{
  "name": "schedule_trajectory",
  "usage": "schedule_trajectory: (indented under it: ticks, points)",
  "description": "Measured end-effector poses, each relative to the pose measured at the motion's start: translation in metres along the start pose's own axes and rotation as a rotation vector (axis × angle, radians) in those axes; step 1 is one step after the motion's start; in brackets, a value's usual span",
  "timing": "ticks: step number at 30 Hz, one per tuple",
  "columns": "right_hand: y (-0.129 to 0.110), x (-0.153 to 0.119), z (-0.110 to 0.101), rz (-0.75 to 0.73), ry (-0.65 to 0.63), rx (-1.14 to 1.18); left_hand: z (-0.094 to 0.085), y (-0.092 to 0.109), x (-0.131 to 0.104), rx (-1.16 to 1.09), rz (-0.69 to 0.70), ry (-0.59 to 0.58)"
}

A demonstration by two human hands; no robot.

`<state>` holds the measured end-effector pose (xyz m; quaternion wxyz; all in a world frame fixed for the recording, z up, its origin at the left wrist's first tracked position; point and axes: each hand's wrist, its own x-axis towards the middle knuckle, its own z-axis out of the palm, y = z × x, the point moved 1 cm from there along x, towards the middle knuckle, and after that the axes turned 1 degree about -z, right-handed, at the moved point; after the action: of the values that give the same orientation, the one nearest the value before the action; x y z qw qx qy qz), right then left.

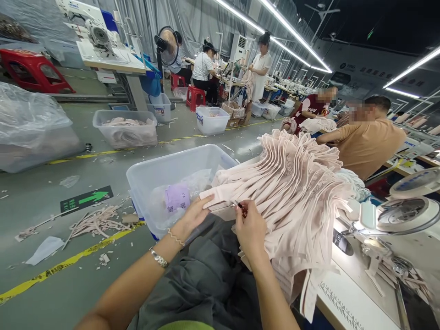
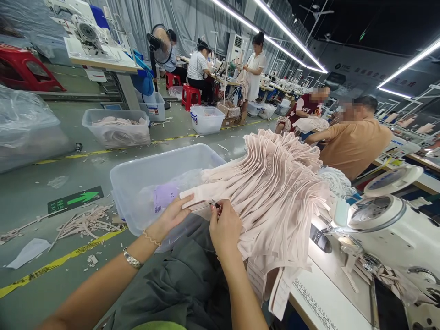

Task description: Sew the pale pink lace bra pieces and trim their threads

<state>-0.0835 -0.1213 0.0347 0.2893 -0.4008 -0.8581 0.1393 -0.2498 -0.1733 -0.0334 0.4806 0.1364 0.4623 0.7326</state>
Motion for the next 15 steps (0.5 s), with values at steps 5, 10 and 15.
schedule_trajectory:
  ticks: [5,10,15]
  points:
    - [-0.012,-0.005,0.001,-0.132,0.069,-0.106,0.020,0.017,-0.020,-0.360,-0.150,-0.094]
    - [-0.023,0.001,-0.002,-0.126,-0.011,-0.299,0.026,0.015,-0.027,-0.485,-0.177,-0.057]
    - [-0.027,0.011,0.003,-0.094,-0.184,-0.466,0.022,0.007,-0.028,-0.440,-0.195,-0.109]
